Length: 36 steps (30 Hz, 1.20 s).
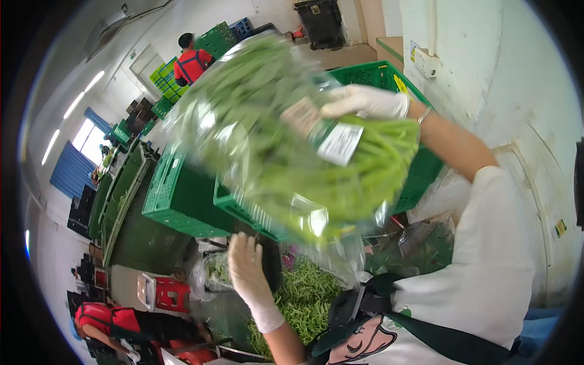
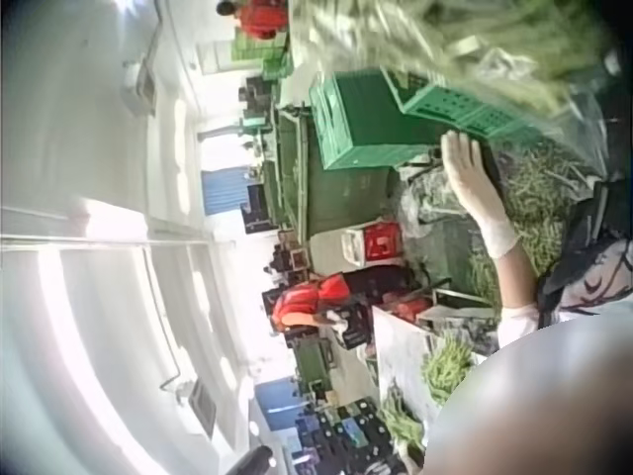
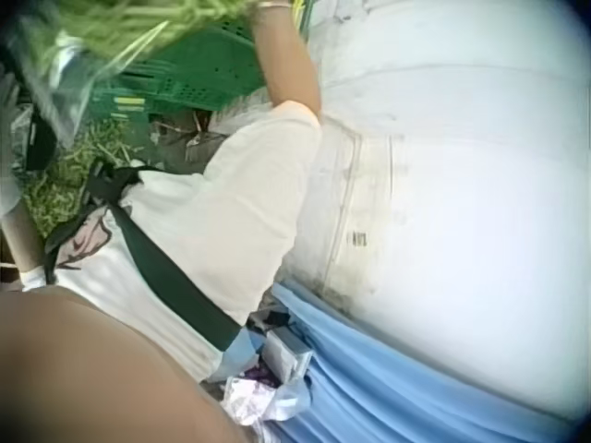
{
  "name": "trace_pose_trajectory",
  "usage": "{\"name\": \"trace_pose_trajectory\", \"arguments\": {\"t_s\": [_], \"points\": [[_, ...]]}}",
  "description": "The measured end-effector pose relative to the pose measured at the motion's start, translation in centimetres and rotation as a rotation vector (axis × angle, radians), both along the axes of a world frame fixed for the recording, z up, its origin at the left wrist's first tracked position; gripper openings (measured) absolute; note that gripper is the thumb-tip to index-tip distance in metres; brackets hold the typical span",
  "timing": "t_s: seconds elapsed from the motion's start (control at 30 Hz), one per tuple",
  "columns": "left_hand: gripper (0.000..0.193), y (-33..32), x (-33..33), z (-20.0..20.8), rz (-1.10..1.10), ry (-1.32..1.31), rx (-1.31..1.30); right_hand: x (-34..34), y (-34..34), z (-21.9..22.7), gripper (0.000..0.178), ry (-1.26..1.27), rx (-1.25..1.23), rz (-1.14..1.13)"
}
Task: The person sorts green leafy vegetables by hand, gathering them into bundles and placing them on a stainless steel table. They also handle purple cabbages and use a digital scale to weigh portions of the greens.
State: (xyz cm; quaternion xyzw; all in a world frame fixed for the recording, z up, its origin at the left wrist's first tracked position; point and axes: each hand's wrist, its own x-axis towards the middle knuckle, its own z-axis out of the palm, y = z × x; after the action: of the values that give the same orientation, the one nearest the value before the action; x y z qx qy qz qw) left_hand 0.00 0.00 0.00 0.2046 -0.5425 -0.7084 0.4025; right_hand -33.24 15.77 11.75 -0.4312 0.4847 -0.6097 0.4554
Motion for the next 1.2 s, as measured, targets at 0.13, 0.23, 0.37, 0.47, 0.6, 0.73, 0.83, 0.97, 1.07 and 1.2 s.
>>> {"name": "trace_pose_trajectory", "arguments": {"t_s": [0.13,0.23,0.37,0.47,0.6,0.73,0.83,0.97,1.07,1.2], "points": [[0.054,-0.8,-0.7,-5.5,0.084,0.023,0.318,-15.9,2.3,-7.1,0.038,0.179,0.155,-0.290],[0.059,-0.8,0.4,-10.6,0.184,-0.095,0.404,-22.4,5.7,-14.7,0.046,0.577,0.700,-0.531],[0.060,1.1,3.0,-15.4,0.238,-0.163,0.623,-24.1,7.4,-20.5,0.045,1.014,1.380,-0.204],[0.058,2.1,5.2,-17.2,0.300,-0.126,0.661,-24.1,6.8,-16.8,0.048,0.526,1.325,-0.237],[0.056,4.1,7.0,-19.2,0.458,-0.139,0.732,-20.0,4.1,-11.0,0.049,0.711,1.652,-0.209],[0.058,4.5,6.3,-19.5,0.490,-0.168,0.741,-16.4,-1.5,-11.9,0.056,1.578,1.390,0.169],[0.060,4.7,4.9,-18.8,0.405,-0.215,0.701,-15.1,-3.8,-17.5,0.059,1.968,0.525,-0.325],[0.062,6.0,3.2,-18.1,0.304,-0.238,0.655,-18.9,-2.2,-22.6,0.054,1.798,1.223,-0.191],[0.059,7.2,4.2,-17.4,0.279,-0.255,0.736,-20.2,-3.5,-23.3,0.055,1.743,1.398,-0.181],[0.060,8.7,7.2,-19.2,0.377,-0.248,0.730,-18.5,-4.3,-21.3,0.053,1.690,1.187,-0.240]]}}
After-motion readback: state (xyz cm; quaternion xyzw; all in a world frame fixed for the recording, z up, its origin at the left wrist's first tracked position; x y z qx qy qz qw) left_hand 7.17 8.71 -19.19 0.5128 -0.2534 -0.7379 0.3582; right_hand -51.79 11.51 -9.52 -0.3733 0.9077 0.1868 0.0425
